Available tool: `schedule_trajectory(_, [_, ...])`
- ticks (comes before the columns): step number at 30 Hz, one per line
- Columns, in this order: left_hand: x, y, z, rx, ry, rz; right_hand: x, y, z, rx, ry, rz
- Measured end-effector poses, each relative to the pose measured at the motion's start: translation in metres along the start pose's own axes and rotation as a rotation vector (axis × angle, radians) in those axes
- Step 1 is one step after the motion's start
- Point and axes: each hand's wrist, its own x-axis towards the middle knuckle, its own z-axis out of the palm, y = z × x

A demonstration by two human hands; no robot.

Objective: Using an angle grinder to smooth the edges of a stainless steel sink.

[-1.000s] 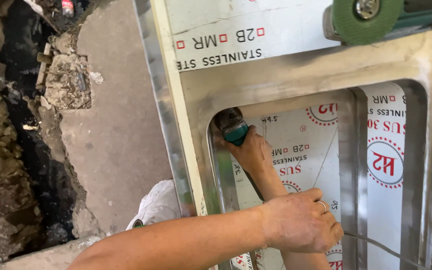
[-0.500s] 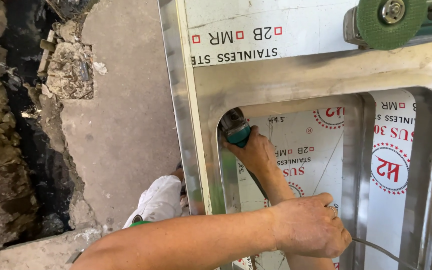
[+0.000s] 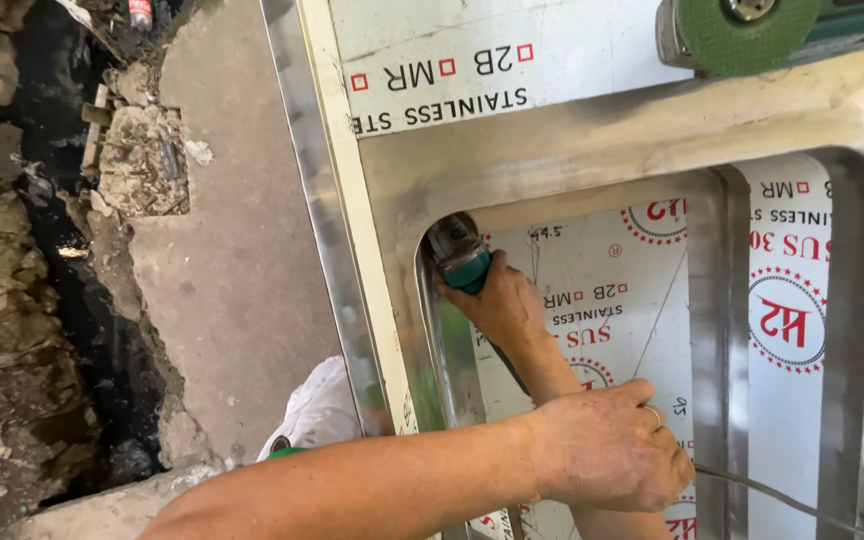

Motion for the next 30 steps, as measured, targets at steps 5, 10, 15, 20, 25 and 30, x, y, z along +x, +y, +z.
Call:
schedule_trajectory(5, [-0.001,-0.002,-0.004,-0.094,0.06,0.027,-0.003,0.003,-0.002,-0.008,-0.009,0.048])
schedule_trajectory(10, [-0.002,-0.006,-0.012,-0.048,-0.046,0.071,-0.016,0.022,-0.001,0.084,0.053,-0.065])
schedule_trajectory(15, [-0.003,-0.004,-0.011,-0.054,-0.115,0.051,-0.03,0.036,-0.015,0.137,0.05,0.044])
schedule_trajectory(20, [-0.002,-0.007,-0.01,-0.114,-0.153,0.062,-0.021,0.029,-0.01,0.169,0.097,-0.012])
schedule_trajectory(25, [-0.005,-0.008,-0.008,-0.061,-0.128,0.032,-0.005,0.019,-0.001,0.106,0.065,-0.055])
schedule_trajectory(30, [0.0,-0.008,-0.016,-0.102,-0.111,0.044,-0.001,0.015,-0.001,0.041,0.004,-0.037])
